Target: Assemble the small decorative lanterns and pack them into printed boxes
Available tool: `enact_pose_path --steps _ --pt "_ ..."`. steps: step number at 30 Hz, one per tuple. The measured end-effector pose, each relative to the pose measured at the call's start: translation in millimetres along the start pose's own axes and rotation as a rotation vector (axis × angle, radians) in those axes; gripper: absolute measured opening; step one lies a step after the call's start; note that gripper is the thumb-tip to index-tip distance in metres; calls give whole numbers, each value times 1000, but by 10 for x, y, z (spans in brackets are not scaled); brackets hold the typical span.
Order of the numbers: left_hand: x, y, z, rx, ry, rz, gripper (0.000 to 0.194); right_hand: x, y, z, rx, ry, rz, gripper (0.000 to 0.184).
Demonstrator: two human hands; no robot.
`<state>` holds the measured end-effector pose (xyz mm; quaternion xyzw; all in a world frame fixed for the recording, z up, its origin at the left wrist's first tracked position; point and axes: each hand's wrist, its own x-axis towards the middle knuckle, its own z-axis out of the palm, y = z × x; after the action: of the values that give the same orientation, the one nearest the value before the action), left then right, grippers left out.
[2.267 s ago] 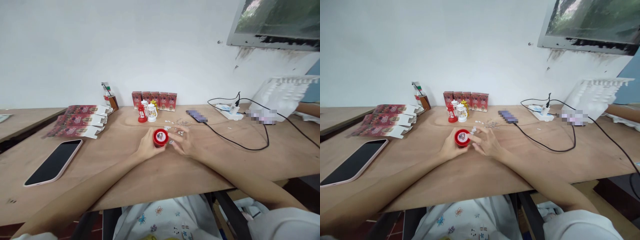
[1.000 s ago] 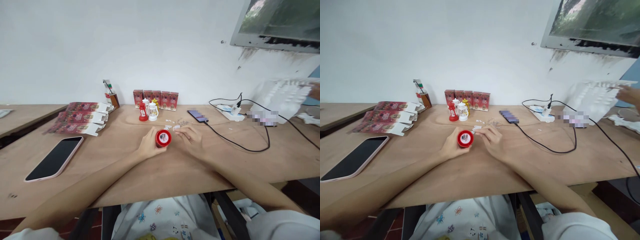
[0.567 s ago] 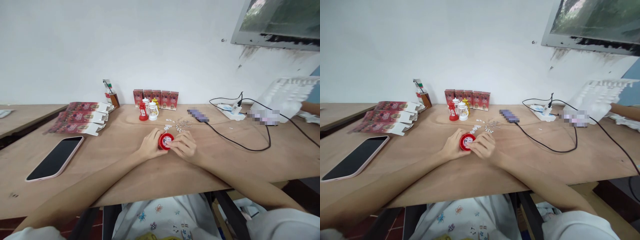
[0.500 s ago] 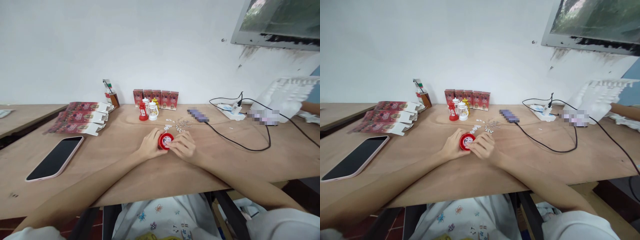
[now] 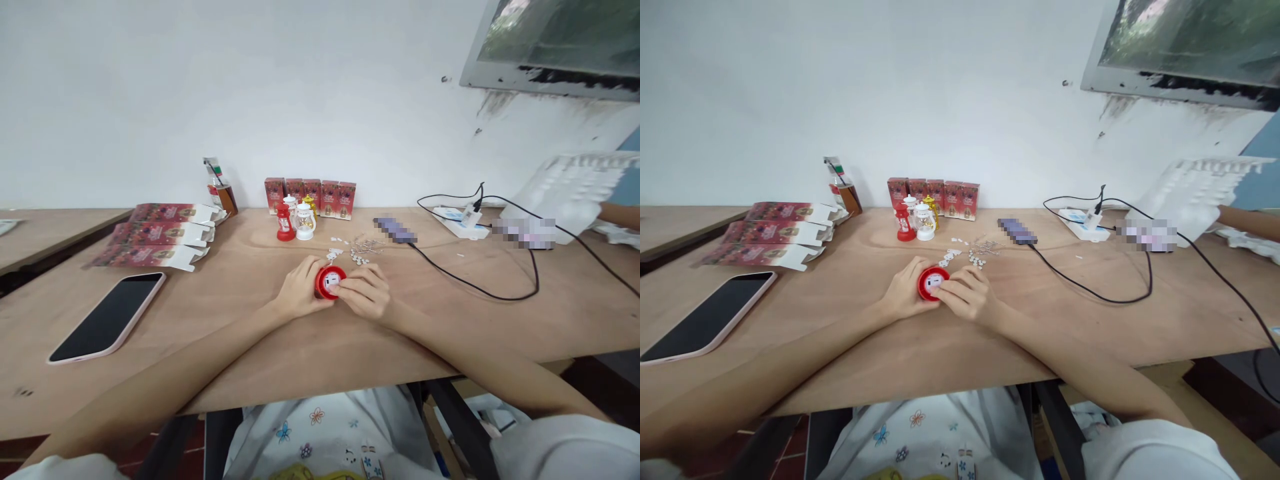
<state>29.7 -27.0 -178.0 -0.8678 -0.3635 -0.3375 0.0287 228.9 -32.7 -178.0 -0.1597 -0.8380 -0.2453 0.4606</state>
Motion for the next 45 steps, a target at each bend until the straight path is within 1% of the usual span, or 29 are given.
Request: enact_pose_path --steps 3,4,6,8,9,12,13,15,17,19,21,22,24,26,27,31,36,42,45 --pt "5 1 1 -1 14 3 62 4 -6 4 59 68 11 24" --pt "6 1 0 -3 14 3 62 6 -11 0 86 63 28 25" --pt "7 1 0 -5 11 2 61 22 -30 -24 136 14 84 24" --pt "2 -2 0 9 15 10 59 60 -64 -66 174 -32 157 22" --pt "-2 -5 2 23 20 23 58 85 -84 -89 194 -35 196 19" --pt "-17 -22 7 58 17 69 58 151 -130 -129 309 -9 380 9" --pt "-20 -28 9 66 14 80 58 162 -136 -126 369 -2 464 13" --pt "-22 -36 11 84 0 88 58 161 -137 -100 534 -9 619 27" --pt "-18 -33 11 100 -15 86 58 140 -131 -67 706 -34 697 31" --pt "-12 -17 10 93 -22 63 60 120 -130 -53 765 -47 668 25" --pt "-8 6 11 63 -16 30 62 110 -138 -60 708 -40 573 21" --pt "-7 16 14 47 -11 16 63 108 -145 -67 667 -36 519 23" --pt "-7 30 24 30 -5 -3 61 105 -159 -75 600 -46 435 35" --pt "-10 29 37 28 0 -7 59 100 -171 -68 550 -59 405 44" --pt "-12 24 42 28 0 -5 60 96 -177 -61 531 -58 408 44" --pt "-20 -3 49 52 -10 26 63 96 -198 -47 492 -43 420 34" --pt "-24 2 36 135 -31 45 55 93 -197 -49 459 -68 415 28" --pt "-8 26 51 163 -9 -76 54 82 -129 -12 471 -85 485 27" --pt "10 27 43 182 -27 -91 52 90 -109 0 478 -90 520 28"
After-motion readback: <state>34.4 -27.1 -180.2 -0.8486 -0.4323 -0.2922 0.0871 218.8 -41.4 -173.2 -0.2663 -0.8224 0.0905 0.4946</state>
